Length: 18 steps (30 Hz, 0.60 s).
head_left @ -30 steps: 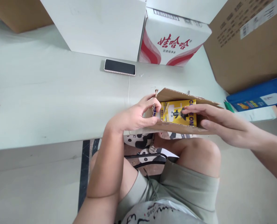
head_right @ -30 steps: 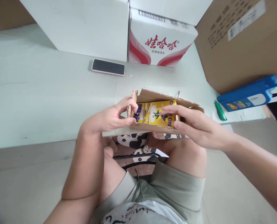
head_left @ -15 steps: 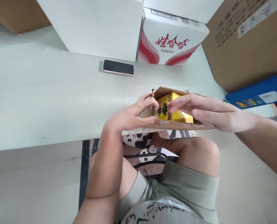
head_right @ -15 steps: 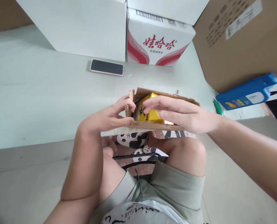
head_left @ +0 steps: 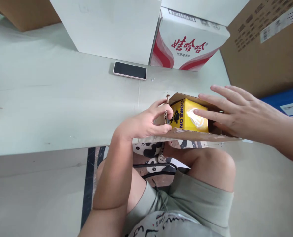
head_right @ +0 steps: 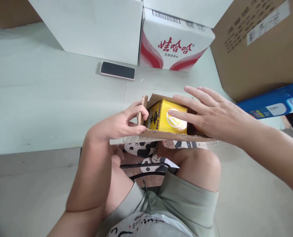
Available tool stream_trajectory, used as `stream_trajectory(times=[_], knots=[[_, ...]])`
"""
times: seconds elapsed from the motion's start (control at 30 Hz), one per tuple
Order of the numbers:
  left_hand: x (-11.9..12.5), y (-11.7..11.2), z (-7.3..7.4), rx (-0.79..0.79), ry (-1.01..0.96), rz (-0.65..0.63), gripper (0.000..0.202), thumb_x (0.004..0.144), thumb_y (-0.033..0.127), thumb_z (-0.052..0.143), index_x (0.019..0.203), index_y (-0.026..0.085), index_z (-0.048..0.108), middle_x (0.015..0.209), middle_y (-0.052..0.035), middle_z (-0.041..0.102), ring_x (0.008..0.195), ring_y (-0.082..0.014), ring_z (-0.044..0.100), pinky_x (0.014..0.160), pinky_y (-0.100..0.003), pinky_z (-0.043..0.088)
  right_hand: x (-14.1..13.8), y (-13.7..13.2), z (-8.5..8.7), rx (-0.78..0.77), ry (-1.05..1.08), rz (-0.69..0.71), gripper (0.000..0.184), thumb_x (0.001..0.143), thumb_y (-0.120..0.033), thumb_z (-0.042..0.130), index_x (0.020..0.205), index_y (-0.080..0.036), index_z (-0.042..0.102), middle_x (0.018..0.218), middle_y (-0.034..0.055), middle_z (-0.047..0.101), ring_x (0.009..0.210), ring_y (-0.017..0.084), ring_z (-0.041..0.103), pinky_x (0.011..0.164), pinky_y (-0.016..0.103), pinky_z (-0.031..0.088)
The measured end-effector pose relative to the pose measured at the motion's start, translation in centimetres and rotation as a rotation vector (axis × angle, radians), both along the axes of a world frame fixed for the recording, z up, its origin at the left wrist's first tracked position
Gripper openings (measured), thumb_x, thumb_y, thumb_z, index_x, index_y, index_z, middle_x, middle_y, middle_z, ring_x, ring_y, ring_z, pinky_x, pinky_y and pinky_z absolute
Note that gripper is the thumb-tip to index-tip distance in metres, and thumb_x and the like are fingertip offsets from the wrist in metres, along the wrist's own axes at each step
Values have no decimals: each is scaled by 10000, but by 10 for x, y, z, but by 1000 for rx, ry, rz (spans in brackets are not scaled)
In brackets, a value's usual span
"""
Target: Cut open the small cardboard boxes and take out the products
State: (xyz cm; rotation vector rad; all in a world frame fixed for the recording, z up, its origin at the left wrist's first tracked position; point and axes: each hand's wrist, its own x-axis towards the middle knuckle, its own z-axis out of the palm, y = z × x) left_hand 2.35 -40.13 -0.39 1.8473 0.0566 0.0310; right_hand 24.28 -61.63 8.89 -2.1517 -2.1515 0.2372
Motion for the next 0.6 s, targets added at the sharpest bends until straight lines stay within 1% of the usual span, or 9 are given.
stream_trajectory(times=[0.03, 0.1, 0.17, 0.23, 0.3, 0.33, 0.43, 0.5, 0.6], knots=[[0, 0, 0, 0, 4, 2, 200, 871, 359, 628, 974, 243, 502, 1386, -67, 489, 1150, -208, 569, 1126, -399, 480, 0, 1, -3, -24, 23, -16, 356, 990, -377, 574, 1321, -435, 690, 1600, -68, 550, 1612, 317, 359, 1366, 609, 195], [0, 0, 0, 0, 5, 4, 203, 871, 362, 630, 976, 244, 504, 1391, -69, 492, 1172, -216, 572, 1119, -399, 490, -2, 6, -6, -41, 85, -9, 359, 996, -319, 562, 1303, -452, 694, 1598, -93, 548, 1607, 285, 376, 1381, 604, 129], [0, -1, 0, 4, 2, 5, 200, 872, 365, 627, 981, 246, 509, 1380, -73, 500, 1209, -233, 574, 1117, -399, 497, -7, 15, -9, -53, 142, 44, 385, 995, -301, 573, 1329, -460, 679, 1564, -95, 583, 1586, 270, 416, 1383, 607, 85], [-1, -1, -1, 11, 11, 5, 194, 872, 368, 623, 981, 248, 517, 1366, -77, 509, 1248, -250, 574, 1119, -406, 501, -12, 25, -12, -88, 164, 118, 434, 976, -331, 620, 1391, -459, 643, 1539, -92, 609, 1580, 265, 426, 1387, 596, 65], [-1, -1, -2, 9, 23, 17, 196, 865, 374, 635, 971, 249, 528, 1371, -80, 507, 1270, -257, 579, 1122, -418, 506, -17, 34, -16, -120, 151, 175, 457, 975, -348, 621, 1421, -453, 621, 1528, -97, 619, 1579, 253, 428, 1395, 573, 79], [-1, -1, -3, 5, 25, 24, 201, 861, 377, 645, 965, 248, 532, 1382, -81, 504, 1278, -257, 582, 1124, -422, 509, -18, 37, -17, -127, 133, 193, 440, 989, -334, 592, 1411, -453, 624, 1522, -103, 623, 1572, 240, 438, 1398, 562, 97], [0, -2, -4, 25, -7, 75, 208, 876, 394, 645, 972, 249, 532, 1417, -86, 510, 1327, -261, 565, 1166, -447, 488, -14, 40, -19, -104, 42, 229, 448, 1022, -233, 465, 1369, -458, 637, 1505, -117, 633, 1521, 203, 506, 1397, 543, 154], [2, -4, -4, 67, -47, 135, 187, 899, 387, 612, 989, 250, 522, 1432, -91, 517, 1384, -275, 533, 1212, -468, 449, -8, 38, -15, -87, -28, 243, 449, 1015, -217, 473, 1357, -457, 637, 1498, -109, 640, 1505, 210, 527, 1388, 554, 184], [7, -8, -4, 111, -112, 222, 107, 909, 304, 542, 988, 248, 496, 1431, -109, 511, 1511, -278, 435, 1257, -462, 395, 1, 29, 1, -41, -127, 245, 450, 1007, -206, 507, 1362, -455, 628, 1507, -95, 635, 1503, 229, 531, 1371, 573, 216]])
